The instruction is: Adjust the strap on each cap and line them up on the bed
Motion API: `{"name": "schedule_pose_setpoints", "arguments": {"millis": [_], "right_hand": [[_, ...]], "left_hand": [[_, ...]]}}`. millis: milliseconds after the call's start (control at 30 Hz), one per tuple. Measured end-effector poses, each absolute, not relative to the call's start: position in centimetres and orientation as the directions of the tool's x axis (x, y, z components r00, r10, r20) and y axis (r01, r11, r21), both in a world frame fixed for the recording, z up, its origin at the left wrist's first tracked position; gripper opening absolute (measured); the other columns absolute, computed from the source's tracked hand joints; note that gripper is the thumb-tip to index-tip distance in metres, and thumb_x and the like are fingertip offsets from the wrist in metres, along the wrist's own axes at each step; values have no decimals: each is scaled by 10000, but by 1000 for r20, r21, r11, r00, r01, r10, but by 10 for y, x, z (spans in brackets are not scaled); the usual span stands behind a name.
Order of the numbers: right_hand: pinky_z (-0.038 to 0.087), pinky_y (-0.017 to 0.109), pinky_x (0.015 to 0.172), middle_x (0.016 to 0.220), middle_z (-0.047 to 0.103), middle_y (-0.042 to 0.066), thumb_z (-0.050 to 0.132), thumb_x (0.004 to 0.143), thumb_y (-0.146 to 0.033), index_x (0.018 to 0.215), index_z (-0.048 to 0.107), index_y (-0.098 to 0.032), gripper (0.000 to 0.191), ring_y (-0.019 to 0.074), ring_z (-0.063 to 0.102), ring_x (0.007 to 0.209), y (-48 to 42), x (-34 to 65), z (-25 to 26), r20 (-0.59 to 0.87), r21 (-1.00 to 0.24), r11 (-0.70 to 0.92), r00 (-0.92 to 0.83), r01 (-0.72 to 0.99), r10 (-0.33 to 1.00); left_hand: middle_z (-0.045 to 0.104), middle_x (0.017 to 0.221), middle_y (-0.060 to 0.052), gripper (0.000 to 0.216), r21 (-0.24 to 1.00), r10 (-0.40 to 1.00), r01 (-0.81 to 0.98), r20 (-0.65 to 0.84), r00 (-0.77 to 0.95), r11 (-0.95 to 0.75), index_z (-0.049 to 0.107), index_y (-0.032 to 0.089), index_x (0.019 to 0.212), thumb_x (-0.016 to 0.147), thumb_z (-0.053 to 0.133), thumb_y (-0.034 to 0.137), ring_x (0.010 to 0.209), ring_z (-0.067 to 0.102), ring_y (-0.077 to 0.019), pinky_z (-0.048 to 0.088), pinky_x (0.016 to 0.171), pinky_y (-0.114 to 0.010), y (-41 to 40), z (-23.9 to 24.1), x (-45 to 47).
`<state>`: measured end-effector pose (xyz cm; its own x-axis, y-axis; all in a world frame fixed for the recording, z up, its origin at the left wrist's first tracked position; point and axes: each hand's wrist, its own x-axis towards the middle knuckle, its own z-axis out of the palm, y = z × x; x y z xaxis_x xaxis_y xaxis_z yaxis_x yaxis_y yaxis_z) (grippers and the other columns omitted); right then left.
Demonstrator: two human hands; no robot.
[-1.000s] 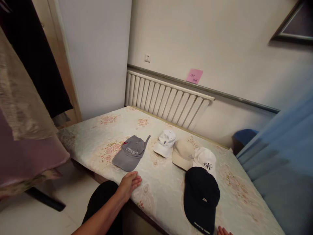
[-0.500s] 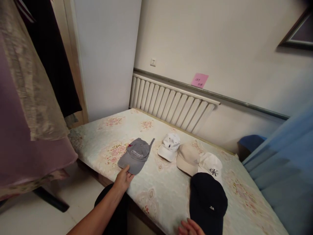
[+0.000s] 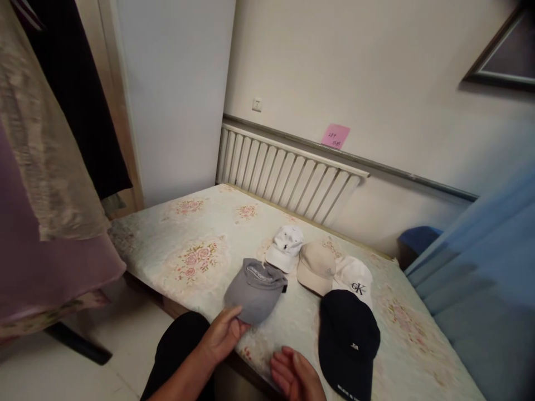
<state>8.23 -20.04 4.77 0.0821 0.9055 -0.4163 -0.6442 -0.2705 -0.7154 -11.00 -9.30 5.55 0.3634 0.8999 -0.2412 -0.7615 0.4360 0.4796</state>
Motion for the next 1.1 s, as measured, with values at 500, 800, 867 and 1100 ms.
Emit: {"name": "schedule_pose_setpoints", "arguments": {"millis": [500, 800, 867, 1100], "right_hand": [[464, 474, 941, 974, 739, 73, 744, 648, -357, 1032, 692, -208, 416, 276, 643, 1031, -172, 105, 90, -276, -740, -3, 299, -672, 913], [482, 488, 910, 1031, 719, 103, 816, 556, -309, 1071, 677, -207, 544, 327, 630, 1031, -211, 108, 104, -250, -812, -75, 229, -578, 941], [483, 498, 902, 1026, 719, 109, 799, 586, -329, 1091, 667, -198, 538, 329, 639, 1012, -211, 108, 104, -266, -807, -98, 210, -582, 941], [489, 477, 879, 956, 733, 120, 806, 589, -271, 1107, 656, -167, 549, 313, 667, 949, -203, 115, 102, -241, -750, -91, 144, -655, 960]], "left_hand": [[679, 1092, -151, 542, 574, 621, -446, -145, 770, 687, 673, 142, 1031, 546, 824, 332, 1185, 524, -377, 389, 1005, -469, -153, 52, -122], [695, 1015, -173, 605, 397, 508, -376, -311, 803, 837, 634, 131, 1070, 730, 597, 631, 1246, 466, -383, 380, 995, -527, -134, 79, -123], [710, 970, -159, 454, 377, 488, -360, -334, 806, 853, 652, 131, 1052, 773, 621, 488, 1193, 523, -374, 401, 977, -519, -133, 85, -116], [724, 910, -131, 277, 468, 737, -583, -279, 616, 664, 677, 110, 996, 735, 597, 155, 1076, 609, -354, 453, 942, -490, -124, 103, -104]]}}
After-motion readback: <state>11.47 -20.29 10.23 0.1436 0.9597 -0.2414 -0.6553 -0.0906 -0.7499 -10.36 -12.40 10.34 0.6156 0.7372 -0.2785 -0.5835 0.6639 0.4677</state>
